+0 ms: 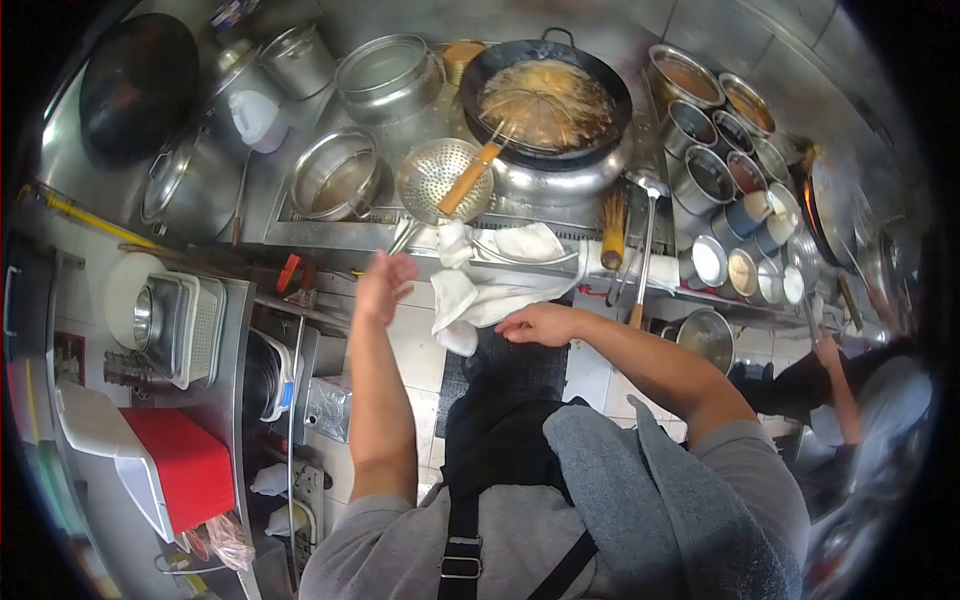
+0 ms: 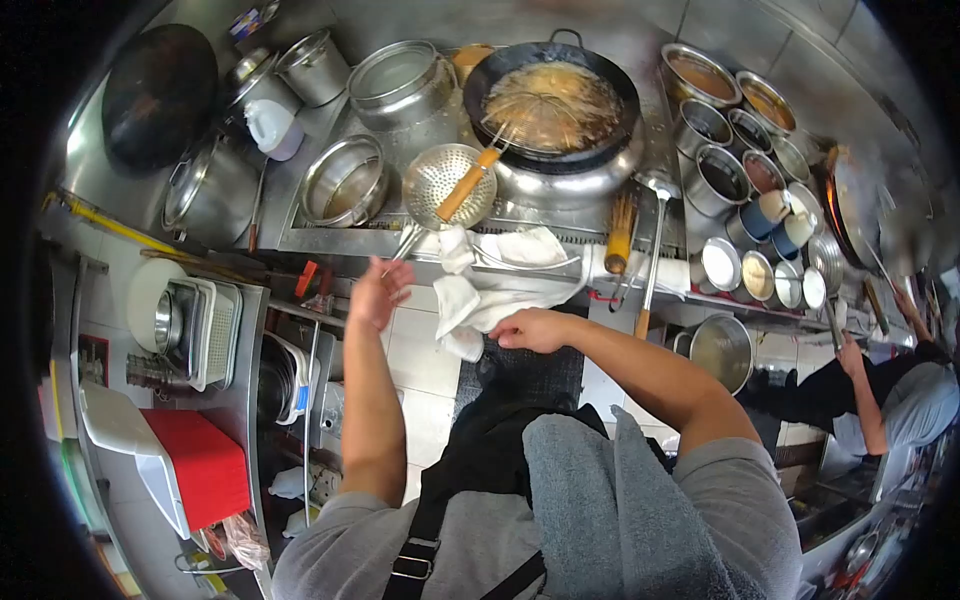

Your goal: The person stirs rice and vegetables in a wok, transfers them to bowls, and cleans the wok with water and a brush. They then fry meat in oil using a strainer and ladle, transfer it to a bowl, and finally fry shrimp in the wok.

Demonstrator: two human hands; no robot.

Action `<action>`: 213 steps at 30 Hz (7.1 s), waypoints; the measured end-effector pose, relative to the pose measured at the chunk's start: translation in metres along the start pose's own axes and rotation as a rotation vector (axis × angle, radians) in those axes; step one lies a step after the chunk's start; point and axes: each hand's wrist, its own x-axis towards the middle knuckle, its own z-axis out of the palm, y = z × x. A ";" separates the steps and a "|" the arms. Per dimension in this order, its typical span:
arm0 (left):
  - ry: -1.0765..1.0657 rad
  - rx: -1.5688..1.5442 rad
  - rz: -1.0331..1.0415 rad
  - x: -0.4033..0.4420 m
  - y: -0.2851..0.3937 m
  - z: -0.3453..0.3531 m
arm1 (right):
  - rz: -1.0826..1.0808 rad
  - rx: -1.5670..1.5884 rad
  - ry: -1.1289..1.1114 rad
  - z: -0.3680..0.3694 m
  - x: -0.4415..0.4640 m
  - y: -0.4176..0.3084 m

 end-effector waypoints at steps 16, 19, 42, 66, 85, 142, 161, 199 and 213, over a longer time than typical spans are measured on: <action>-0.223 -0.392 0.469 0.079 0.087 0.064 | 0.020 1.052 0.323 -0.115 0.132 -0.141; -0.575 0.146 0.609 0.099 0.098 0.077 | -0.026 1.032 0.458 -0.136 0.115 -0.120; -0.203 1.572 0.512 0.095 0.187 0.122 | 0.530 0.189 0.994 -0.240 -0.046 0.043; -0.025 1.551 0.361 0.075 0.176 0.144 | 0.121 1.115 0.848 -0.246 -0.041 0.064; -0.065 1.416 0.494 0.110 0.158 0.114 | 0.303 0.804 1.069 -0.252 -0.021 0.013; -0.020 1.547 0.429 0.134 0.132 0.107 | 1.005 -0.695 0.656 -0.273 -0.114 0.055; -0.016 1.572 0.376 0.132 0.170 0.092 | 0.789 -0.602 0.848 -0.267 -0.072 -0.030; 0.035 1.655 0.281 0.071 0.199 0.149 | 0.161 0.920 0.663 -0.306 -0.044 0.099; 0.050 1.493 0.315 0.081 0.159 0.130 | 0.218 0.976 1.054 -0.239 -0.053 0.043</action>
